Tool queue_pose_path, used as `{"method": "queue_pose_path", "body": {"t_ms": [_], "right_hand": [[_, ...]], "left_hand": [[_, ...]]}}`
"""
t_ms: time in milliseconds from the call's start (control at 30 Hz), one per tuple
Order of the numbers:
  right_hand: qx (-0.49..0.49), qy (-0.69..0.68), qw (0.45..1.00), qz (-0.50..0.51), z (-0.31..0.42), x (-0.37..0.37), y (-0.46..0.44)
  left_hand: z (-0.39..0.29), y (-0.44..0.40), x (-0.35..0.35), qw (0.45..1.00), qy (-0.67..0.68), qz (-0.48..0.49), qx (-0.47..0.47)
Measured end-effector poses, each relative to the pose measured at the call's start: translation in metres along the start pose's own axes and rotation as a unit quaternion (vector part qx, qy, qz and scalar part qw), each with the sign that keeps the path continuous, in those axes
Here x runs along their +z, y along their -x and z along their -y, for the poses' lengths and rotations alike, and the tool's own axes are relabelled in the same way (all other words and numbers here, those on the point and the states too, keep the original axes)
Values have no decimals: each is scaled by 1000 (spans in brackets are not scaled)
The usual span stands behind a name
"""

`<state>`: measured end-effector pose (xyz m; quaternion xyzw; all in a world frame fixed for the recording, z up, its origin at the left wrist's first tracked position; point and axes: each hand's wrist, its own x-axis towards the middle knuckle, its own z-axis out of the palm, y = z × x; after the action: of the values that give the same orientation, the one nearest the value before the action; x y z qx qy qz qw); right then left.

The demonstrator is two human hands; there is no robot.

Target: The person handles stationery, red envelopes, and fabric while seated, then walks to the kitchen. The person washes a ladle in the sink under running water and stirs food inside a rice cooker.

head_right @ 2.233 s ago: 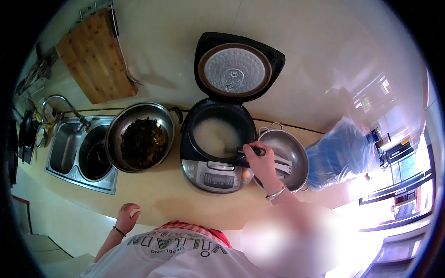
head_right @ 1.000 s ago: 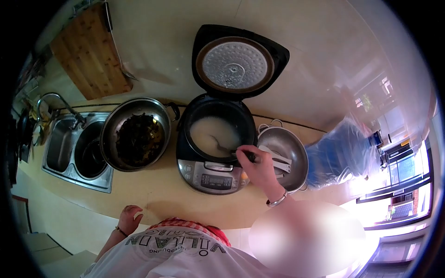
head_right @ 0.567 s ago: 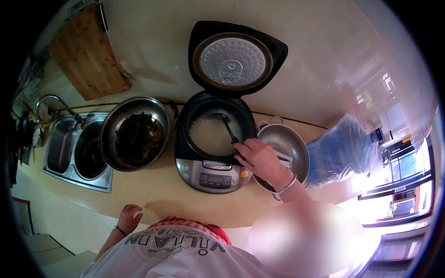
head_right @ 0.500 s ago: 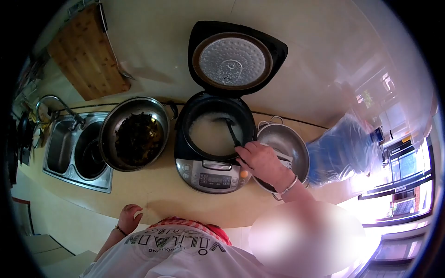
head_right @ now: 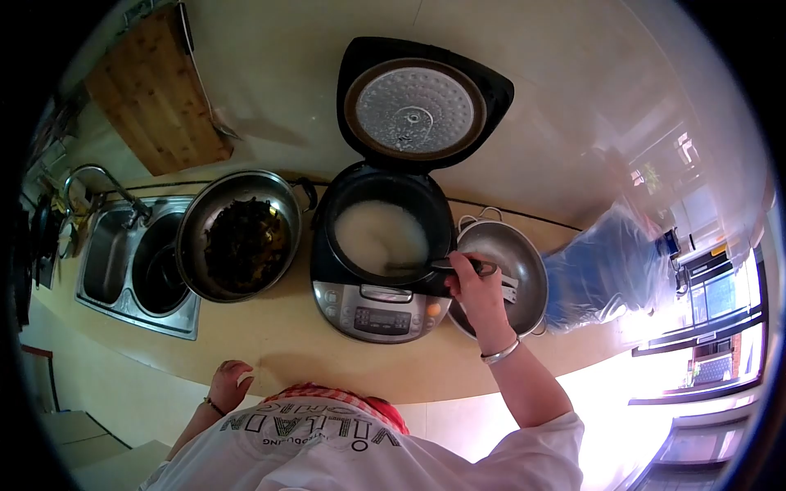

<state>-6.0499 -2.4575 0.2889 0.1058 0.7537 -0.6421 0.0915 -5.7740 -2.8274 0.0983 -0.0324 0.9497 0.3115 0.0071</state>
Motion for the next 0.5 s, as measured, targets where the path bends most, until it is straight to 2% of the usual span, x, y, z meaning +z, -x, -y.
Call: {"method": "queue_pose_path", "body": {"t_ms": [133, 200, 233, 267, 300, 333, 400, 467, 500], "right_hand": [[-38, -13, 999, -21, 4, 0, 7], [-139, 18, 990, 3, 6, 0, 10], [-139, 18, 990, 2, 4, -1, 9], [-272, 122, 955, 9, 1, -2, 7], [-397, 222, 890, 16, 0, -2, 5], [-397, 221, 890, 16, -1, -1, 4], [-438, 304, 845, 33, -1, 5, 4], [-430, 291, 854, 32, -13, 11, -4], [-362, 245, 899, 38, -19, 15, -8]], "left_hand": [[3, 2, 0, 1000, -3, 2, -1], [0, 1, -1, 1000, 1, 4, -3], [-2, -1, -2, 1000, 4, 5, -5], [-3, -2, -1, 1000, 4, 5, -3], [-4, -3, -1, 1000, 3, 4, 1], [-4, -4, 0, 1000, 3, 2, 5], [-5, -4, 1, 1000, 1, 5, 3], [-5, -3, 1, 1000, 0, 8, 1], [-5, -3, 1, 1000, -1, 7, 2]]}}
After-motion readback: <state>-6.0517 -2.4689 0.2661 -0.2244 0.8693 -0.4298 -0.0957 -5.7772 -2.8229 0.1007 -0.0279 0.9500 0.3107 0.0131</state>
